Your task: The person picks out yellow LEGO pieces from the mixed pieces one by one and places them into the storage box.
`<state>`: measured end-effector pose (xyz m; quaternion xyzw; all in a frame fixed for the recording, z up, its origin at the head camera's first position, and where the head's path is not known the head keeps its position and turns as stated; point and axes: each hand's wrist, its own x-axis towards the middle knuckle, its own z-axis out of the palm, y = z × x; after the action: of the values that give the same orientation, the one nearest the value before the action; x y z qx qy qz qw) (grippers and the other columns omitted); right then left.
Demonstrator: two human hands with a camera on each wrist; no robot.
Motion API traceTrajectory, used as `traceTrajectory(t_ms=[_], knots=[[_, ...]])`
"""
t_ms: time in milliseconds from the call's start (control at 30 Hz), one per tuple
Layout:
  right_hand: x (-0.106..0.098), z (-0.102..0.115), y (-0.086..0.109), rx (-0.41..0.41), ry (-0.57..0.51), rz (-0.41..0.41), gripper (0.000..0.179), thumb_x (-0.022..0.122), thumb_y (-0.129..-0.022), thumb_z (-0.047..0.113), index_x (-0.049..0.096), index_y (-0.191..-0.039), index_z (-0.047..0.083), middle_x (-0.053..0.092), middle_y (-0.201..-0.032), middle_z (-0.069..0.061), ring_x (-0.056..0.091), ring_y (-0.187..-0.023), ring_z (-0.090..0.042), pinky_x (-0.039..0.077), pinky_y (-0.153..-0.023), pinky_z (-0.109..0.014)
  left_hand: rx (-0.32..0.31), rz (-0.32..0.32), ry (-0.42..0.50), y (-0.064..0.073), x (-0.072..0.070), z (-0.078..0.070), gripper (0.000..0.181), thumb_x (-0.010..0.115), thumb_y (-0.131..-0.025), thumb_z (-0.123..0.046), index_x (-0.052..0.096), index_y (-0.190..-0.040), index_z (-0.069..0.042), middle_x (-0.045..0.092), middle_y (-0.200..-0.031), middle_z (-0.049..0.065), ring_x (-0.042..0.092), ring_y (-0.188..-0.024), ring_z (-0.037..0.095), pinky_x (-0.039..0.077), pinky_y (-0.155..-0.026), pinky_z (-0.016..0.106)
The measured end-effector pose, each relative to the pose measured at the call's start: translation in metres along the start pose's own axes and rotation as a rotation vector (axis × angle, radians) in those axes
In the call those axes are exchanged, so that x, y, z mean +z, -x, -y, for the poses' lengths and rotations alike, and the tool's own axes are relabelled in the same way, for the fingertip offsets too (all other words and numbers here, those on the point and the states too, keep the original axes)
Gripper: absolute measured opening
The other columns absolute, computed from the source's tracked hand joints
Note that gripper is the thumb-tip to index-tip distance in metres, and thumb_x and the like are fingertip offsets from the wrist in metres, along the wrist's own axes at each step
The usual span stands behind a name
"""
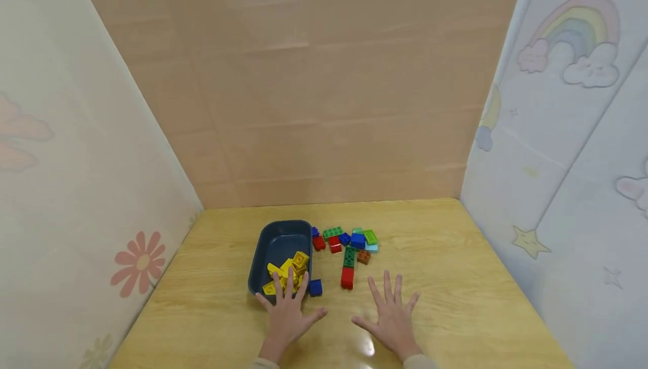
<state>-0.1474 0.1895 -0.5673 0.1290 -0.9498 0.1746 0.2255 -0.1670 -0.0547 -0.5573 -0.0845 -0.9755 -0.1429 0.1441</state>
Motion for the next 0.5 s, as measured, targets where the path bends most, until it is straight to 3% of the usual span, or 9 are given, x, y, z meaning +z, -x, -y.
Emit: traceTrajectory(t_ms=[133,333,500], knots=[[-0.0001,0.0013,0.0050,0.011,-0.008,0.004,0.087,0.058,-0.071,0.060,0.031,-0.140,0.014,0.005,-0.146,-0.019,-0.013,-0.131,-0.036,0.001,-0.082,-0.076,0.025,-0.043,-0.014,0.0044,0.0021,0.0007,0.086,0.046,-0.067,-0.075,0.034,-0.138,-0.028,0.014,-0.147,0.009,0.001,-0.130,0.045,-0.006,-0.080,0.076],[0.0012,0.0031,0.0082,0.023,-0.062,0.001,0.086,0.058,-0.074,0.056,0.026,-0.142,0.015,0.009,-0.145,-0.023,-0.008,-0.130,-0.041,-0.015,-0.085,-0.068,0.019,-0.058,-0.034,0.0072,0.0028,0.0010,0.086,0.046,-0.068,-0.075,0.032,-0.139,-0.030,0.018,-0.147,0.010,0.003,-0.129,0.045,-0.006,-0.081,0.075],[0.0015,0.0032,0.0101,0.029,-0.051,-0.009,0.084,0.058,-0.074,0.056,0.030,-0.140,0.012,0.006,-0.146,-0.021,-0.011,-0.131,-0.037,-0.006,-0.083,-0.074,0.011,-0.035,-0.047,0.0079,0.0009,0.0005,0.085,0.041,-0.069,-0.077,0.029,-0.140,-0.031,0.015,-0.147,0.008,0.003,-0.130,0.045,-0.006,-0.081,0.075]])
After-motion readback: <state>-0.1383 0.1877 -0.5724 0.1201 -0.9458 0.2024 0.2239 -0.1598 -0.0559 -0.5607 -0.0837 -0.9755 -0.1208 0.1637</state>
